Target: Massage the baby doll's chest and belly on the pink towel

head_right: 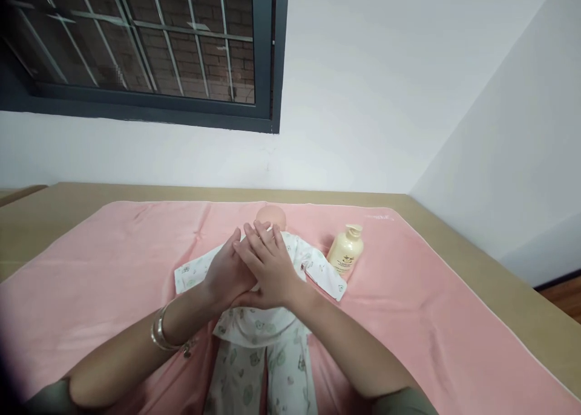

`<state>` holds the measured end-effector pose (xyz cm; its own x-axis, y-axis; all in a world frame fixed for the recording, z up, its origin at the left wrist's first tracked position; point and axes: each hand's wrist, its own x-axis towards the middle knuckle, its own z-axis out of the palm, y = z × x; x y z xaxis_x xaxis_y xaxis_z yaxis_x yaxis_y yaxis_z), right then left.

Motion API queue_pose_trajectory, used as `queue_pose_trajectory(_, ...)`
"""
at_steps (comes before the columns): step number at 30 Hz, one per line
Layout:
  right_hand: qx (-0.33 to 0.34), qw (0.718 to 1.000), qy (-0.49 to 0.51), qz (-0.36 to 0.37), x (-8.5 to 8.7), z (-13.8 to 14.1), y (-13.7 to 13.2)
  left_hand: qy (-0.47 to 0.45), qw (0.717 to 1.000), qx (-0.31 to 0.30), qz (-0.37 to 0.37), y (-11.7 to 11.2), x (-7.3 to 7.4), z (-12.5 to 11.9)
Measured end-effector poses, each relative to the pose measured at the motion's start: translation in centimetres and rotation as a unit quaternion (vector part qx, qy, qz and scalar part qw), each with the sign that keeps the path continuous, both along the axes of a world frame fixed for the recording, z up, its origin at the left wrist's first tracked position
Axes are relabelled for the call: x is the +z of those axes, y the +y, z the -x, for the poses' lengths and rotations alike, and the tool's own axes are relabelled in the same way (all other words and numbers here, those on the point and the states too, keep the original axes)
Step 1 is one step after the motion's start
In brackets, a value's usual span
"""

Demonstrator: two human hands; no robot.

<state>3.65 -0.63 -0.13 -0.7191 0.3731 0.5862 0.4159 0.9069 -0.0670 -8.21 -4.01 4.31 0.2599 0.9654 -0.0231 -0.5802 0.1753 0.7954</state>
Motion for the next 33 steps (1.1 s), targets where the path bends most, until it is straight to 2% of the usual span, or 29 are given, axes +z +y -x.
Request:
queue_pose_trajectory(3,-0.022,0.998,0.036,0.039,-0.9,0.7,-2.1,0.027,1.000,-0.006,0.011,1.0,-0.2,0.9)
queue_pose_trajectory(4,-0.005,0.998,0.040,0.045,-1.4,0.7,-2.7,0.037,0.999,0.019,-0.011,1.5,-0.6,1.2)
queue_pose_trajectory(6,0.068,0.996,0.024,0.047,-2.4,0.1,-2.9,0.090,0.984,0.125,-0.096,2.2,-2.1,1.7)
queue_pose_trajectory(7,0.102,0.994,0.013,0.048,-2.8,-0.5,-2.3,0.140,0.960,0.191,-0.148,2.3,-3.2,1.8)
queue_pose_trajectory(8,0.117,0.992,0.007,0.052,-3.1,-1.1,-1.5,0.202,0.924,0.255,-0.200,2.1,-4.5,1.7)
queue_pose_trajectory(9,0.102,0.993,0.013,0.060,-3.2,-1.6,-0.4,0.274,0.880,0.300,-0.246,1.8,-5.8,1.6)
queue_pose_trajectory(11,0.009,0.996,0.039,0.081,-3.3,-2.4,1.4,0.395,0.802,0.320,-0.314,0.7,-8.3,1.0)
queue_pose_trajectory(13,-0.088,0.991,0.028,0.096,-3.4,-2.4,2.0,0.479,0.747,0.317,-0.334,-0.2,-10.2,0.5)
queue_pose_trajectory(14,-0.109,0.989,0.002,0.098,-3.5,-2.3,1.8,0.505,0.728,0.318,-0.338,-0.6,-10.9,0.3)
queue_pose_trajectory(16,-0.096,0.989,-0.062,0.092,-3.7,-2.4,0.7,0.531,0.700,0.329,-0.346,-0.8,-11.6,0.0)
queue_pose_trajectory(19,-0.013,0.991,-0.108,0.078,-3.9,-3.7,-0.3,0.541,0.674,0.326,-0.384,-0.7,-11.9,0.1)
queue_pose_trajectory(21,0.015,0.990,-0.105,0.088,-3.7,-4.8,0.6,0.552,0.654,0.304,-0.417,-0.5,-11.9,0.2)
queue_pose_trajectory(23,-0.019,0.990,-0.086,0.114,-3.4,-5.1,2.3,0.567,0.638,0.285,-0.436,-0.5,-11.8,0.3)
queue_pose_trajectory(25,-0.096,0.982,-0.066,0.146,-2.9,-4.3,3.8,0.578,0.630,0.280,-0.436,-0.6,-11.8,0.2)
queue_pose_trajectory(27,-0.158,0.972,-0.065,0.158,-2.6,-2.8,4.2,0.584,0.627,0.280,-0.433,-0.8,-11.7,0.2)
queue_pose_trajectory(28,-0.168,0.971,-0.071,0.151,-2.6,-2.1,3.8,0.584,0.625,0.277,-0.437,-0.9,-11.8,0.2)
queue_pose_trajectory(30,-0.141,0.979,-0.090,0.115,-2.9,-1.3,2.4,0.579,0.621,0.268,-0.455,-1.1,-11.9,0.3)
queue_pose_trajectory(33,-0.031,0.992,-0.100,0.069,-4.0,-2.6,0.6,0.560,0.622,0.266,-0.478,-1.3,-12.1,0.3)
